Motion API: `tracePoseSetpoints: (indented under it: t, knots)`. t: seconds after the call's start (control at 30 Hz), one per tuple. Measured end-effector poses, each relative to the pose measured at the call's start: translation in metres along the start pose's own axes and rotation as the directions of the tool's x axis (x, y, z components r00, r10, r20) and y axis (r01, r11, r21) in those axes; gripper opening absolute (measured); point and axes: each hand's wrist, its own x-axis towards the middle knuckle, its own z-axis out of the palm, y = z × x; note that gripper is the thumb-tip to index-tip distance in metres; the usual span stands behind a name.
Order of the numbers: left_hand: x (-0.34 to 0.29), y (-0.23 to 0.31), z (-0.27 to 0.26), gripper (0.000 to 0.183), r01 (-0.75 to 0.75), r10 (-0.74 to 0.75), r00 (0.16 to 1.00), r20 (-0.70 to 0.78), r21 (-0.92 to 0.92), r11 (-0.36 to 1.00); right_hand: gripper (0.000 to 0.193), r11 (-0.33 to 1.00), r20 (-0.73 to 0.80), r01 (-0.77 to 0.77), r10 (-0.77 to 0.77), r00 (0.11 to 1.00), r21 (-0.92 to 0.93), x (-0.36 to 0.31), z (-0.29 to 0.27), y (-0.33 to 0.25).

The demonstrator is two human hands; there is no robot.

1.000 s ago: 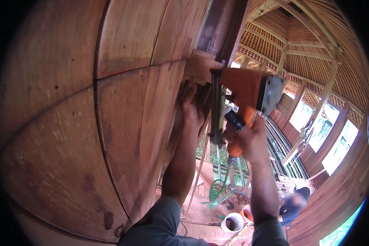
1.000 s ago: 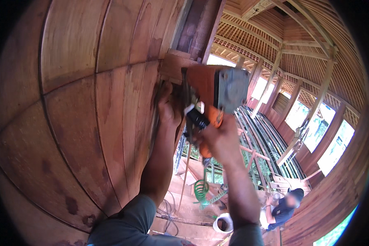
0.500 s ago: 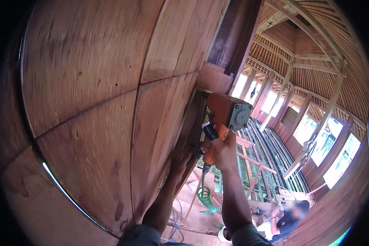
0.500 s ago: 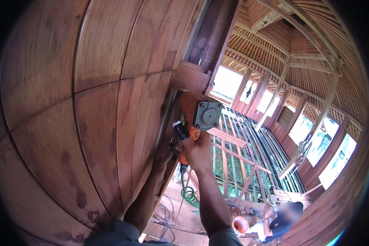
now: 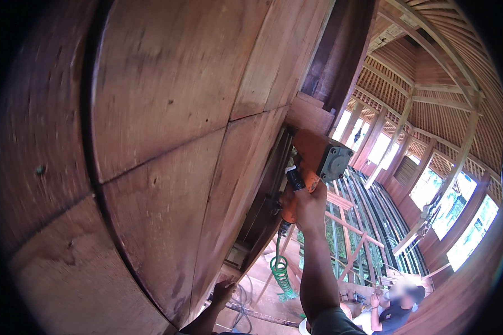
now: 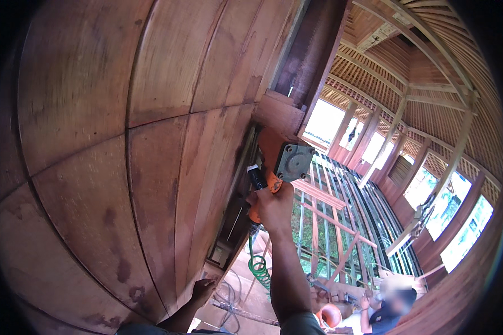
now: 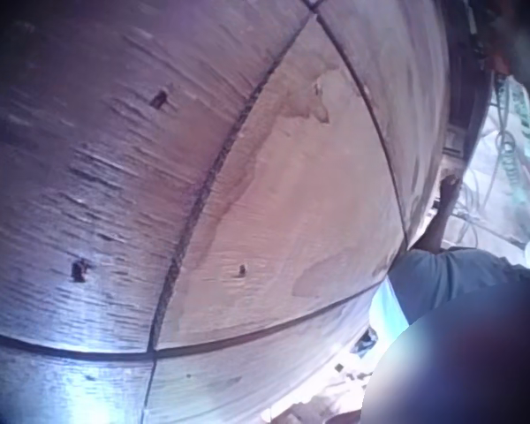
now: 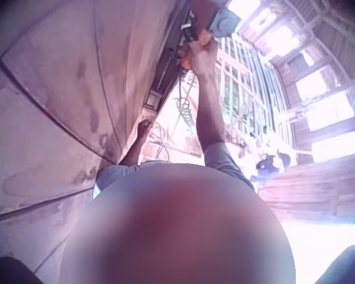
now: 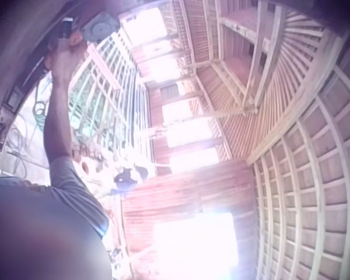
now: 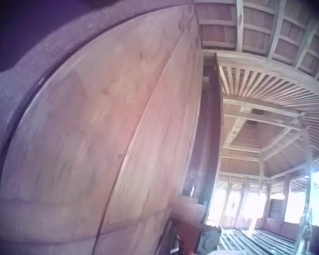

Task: The person installs wooden planks onto a curved wall using a pneumatic nail gun. They measure and mark the planks with a tape measure and marker, then secure them in place with nails.

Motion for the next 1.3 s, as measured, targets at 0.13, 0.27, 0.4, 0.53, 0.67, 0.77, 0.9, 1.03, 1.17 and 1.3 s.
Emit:
tracePoseSetpoints:
  t: [0.13,0.27,0.4,0.53,0.67,0.77,0.9,1.03,1.17,1.3]
  knots:
    - [0.001,0.002,0.002,0.028,-0.034,0.030,0.999,0.032,0.119,0.992,0.013,0.999,0.023,0.040,-0.040,0.999,-0.006,0.003,-0.001,0.006]
    - [-0.002,-0.002,0.000,0.029,0.024,-0.028,0.999,0.031,0.118,0.993,0.013,0.997,0.032,0.048,-0.050,0.998,0.057,0.003,-0.002,0.007]
    - [-0.009,-0.009,-0.005,0.037,-0.051,0.039,0.998,0.055,0.225,0.973,0.012,0.999,0.019,0.042,-0.042,0.999,0.028,0.001,0.000,0.003]
    - [-0.011,0.000,-0.009,0.039,-0.082,0.067,0.996,0.059,0.296,0.952,0.012,0.998,-0.008,0.028,-0.028,1.000,0.054,0.000,0.005,0.001]
    - [-0.013,0.024,-0.008,0.040,-0.030,0.012,0.998,0.055,0.346,0.938,0.041,0.997,0.004,-0.022,0.021,1.000,0.079,0.001,0.006,0.004]
    - [-0.018,0.040,-0.007,0.039,-0.124,0.120,0.992,0.033,0.339,0.933,0.044,0.998,0.023,-0.015,0.014,1.000,0.068,0.001,0.005,0.006]
    - [-0.022,0.044,-0.008,0.039,-0.115,0.106,0.993,0.048,0.273,0.955,0.045,0.998,0.018,-0.040,0.039,0.999,0.056,0.003,0.003,0.005]
    - [-0.021,0.031,-0.004,0.037,-0.023,0.002,0.995,0.104,0.195,0.981,0.043,0.998,0.055,-0.013,0.009,0.998,0.060,0.001,0.000,-0.003]
    - [-0.019,0.010,0.002,0.034,0.034,-0.068,0.989,0.130,0.247,0.968,0.021,0.986,0.088,0.066,-0.080,0.993,0.154,-0.010,-0.005,-0.028]
    - [-0.019,-0.011,0.004,0.031,0.123,-0.151,0.977,0.147,0.189,0.974,0.024,0.963,0.085,0.154,-0.176,0.981,0.220,-0.002,-0.015,-0.067]
